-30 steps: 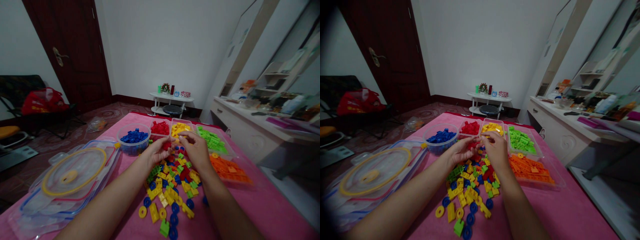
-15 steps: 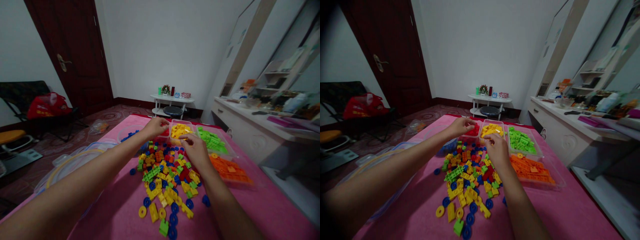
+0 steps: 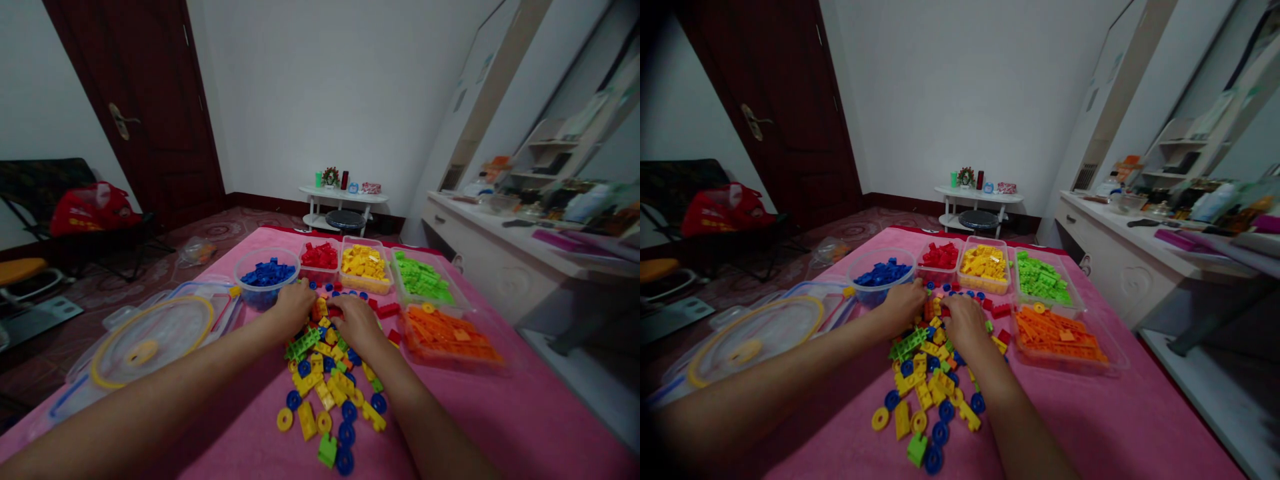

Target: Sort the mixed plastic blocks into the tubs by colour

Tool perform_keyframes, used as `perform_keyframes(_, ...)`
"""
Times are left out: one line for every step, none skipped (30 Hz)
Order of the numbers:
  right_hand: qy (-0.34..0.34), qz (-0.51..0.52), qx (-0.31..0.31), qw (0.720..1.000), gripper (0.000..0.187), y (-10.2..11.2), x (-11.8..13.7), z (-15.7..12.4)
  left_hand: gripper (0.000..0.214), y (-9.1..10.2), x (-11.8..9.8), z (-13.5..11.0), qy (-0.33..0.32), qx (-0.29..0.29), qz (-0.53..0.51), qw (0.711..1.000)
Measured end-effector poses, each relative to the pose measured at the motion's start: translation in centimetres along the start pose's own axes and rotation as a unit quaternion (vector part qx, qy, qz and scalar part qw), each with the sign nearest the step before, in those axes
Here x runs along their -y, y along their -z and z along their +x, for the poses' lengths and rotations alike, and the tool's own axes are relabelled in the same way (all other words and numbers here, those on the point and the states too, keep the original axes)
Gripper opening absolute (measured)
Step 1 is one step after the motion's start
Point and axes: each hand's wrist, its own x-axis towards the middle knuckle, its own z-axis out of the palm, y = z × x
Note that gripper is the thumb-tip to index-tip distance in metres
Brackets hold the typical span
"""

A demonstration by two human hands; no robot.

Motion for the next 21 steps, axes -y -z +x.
perform_keyframes(0.002, -0.003, -0.005, 1.000, 0.033, 0.2, 0.0, 0.0, 0.025, -0.1, 0.1, 0.0, 0.001, -0.002, -0.003, 1.000)
perform_keyframes(0.003, 0.001, -0.011, 1.000, 0.032, 0.4, 0.0, 0.1, 0.024, -0.2, 0.1, 0.1, 0.001, -0.001, -0.005, 1.000)
perform_keyframes(0.001, 0.011, -0.019, 1.000, 0.032, 0.8, -0.1, 0.1, 0.023, -0.2, 0.1, 0.1, 0.000, 0.000, -0.006, 1.000)
perform_keyframes(-0.003, 0.026, -0.030, 0.999, 0.032, 1.2, -0.3, 0.2, 0.022, -0.3, 0.0, 0.1, -0.001, 0.001, -0.005, 1.000)
perform_keyframes(-0.006, 0.044, -0.045, 0.998, 0.032, 1.7, -0.6, 0.3, 0.022, -0.4, -0.1, 0.2, -0.003, 0.001, -0.003, 1.000)
perform_keyframes(-0.009, 0.063, -0.058, 0.996, 0.031, 2.3, -0.9, 0.4, 0.021, -0.4, -0.2, 0.3, -0.006, 0.002, 0.003, 1.000)
perform_keyframes(-0.015, 0.081, -0.068, 0.994, 0.030, 2.9, -1.3, 0.4, 0.022, -0.4, -0.3, 0.3, -0.007, 0.002, 0.010, 1.000)
perform_keyframes(-0.022, 0.098, -0.073, 0.992, 0.028, 3.5, -1.7, 0.5, 0.024, -0.4, -0.5, 0.4, -0.005, 0.004, 0.018, 1.000)
perform_keyframes(-0.031, 0.111, -0.070, 0.991, 0.027, 4.1, -2.0, 0.5, 0.025, -0.3, -0.5, 0.4, -0.002, 0.005, 0.023, 1.000)
perform_keyframes(-0.041, 0.119, -0.062, 0.990, 0.025, 4.6, -2.3, 0.5, 0.026, -0.1, -0.6, 0.4, 0.004, 0.008, 0.024, 1.000)
perform_keyframes(-0.050, 0.122, -0.052, 0.990, 0.024, 5.1, -2.5, 0.4, 0.025, 0.1, -0.7, 0.2, 0.011, 0.010, 0.021, 1.000)
perform_keyframes(-0.057, 0.118, -0.044, 0.990, 0.023, 5.5, -2.6, 0.4, 0.024, 0.4, -0.7, 0.1, 0.018, 0.010, 0.013, 1.000)
perform_keyframes(-0.062, 0.106, -0.036, 0.992, 0.021, 5.8, -2.7, 0.3, 0.022, 0.8, -0.7, -0.1, 0.022, 0.005, 0.000, 1.000)
perform_keyframes(-0.065, 0.090, -0.027, 0.993, 0.019, 6.0, -2.6, 0.2, 0.021, 1.2, -0.8, -0.3, 0.024, -0.005, -0.015, 1.000)
perform_keyframes(-0.068, 0.071, -0.016, 0.995, 0.018, 6.0, -2.5, 0.1, 0.021, 1.6, -0.8, -0.5, 0.024, -0.022, -0.035, 0.999)
perform_keyframes(-0.071, 0.049, -0.003, 0.996, 0.016, 6.0, -2.2, -0.1, 0.022, 1.9, -0.9, -0.6, 0.021, -0.044, -0.063, 0.997)
perform_keyframes(-0.078, 0.023, 0.013, 0.997, 0.016, 5.9, -1.9, -0.2, 0.024, 2.2, -1.0, -0.7, 0.014, -0.067, -0.103, 0.992)
perform_keyframes(-0.087, -0.005, 0.033, 0.996, 0.016, 5.7, -1.5, -0.4, 0.025, 2.4, -1.1, -0.7, 0.006, -0.081, -0.155, 0.985)
perform_keyframes(-0.097, -0.034, 0.052, 0.993, 0.016, 5.5, -1.1, -0.5, 0.027, 2.5, -1.3, -0.6, -0.003, -0.081, -0.220, 0.972)
perform_keyframes(-0.106, -0.063, 0.068, 0.990, 0.018, 5.3, -0.7, -0.6, 0.027, 2.4, -1.4, -0.5, -0.007, -0.064, -0.298, 0.952)
perform_keyframes(-0.113, -0.089, 0.080, 0.986, 0.019, 5.0, -0.4, -0.7, 0.027, 2.2, -1.6, -0.4, -0.005, -0.033, -0.383, 0.923)
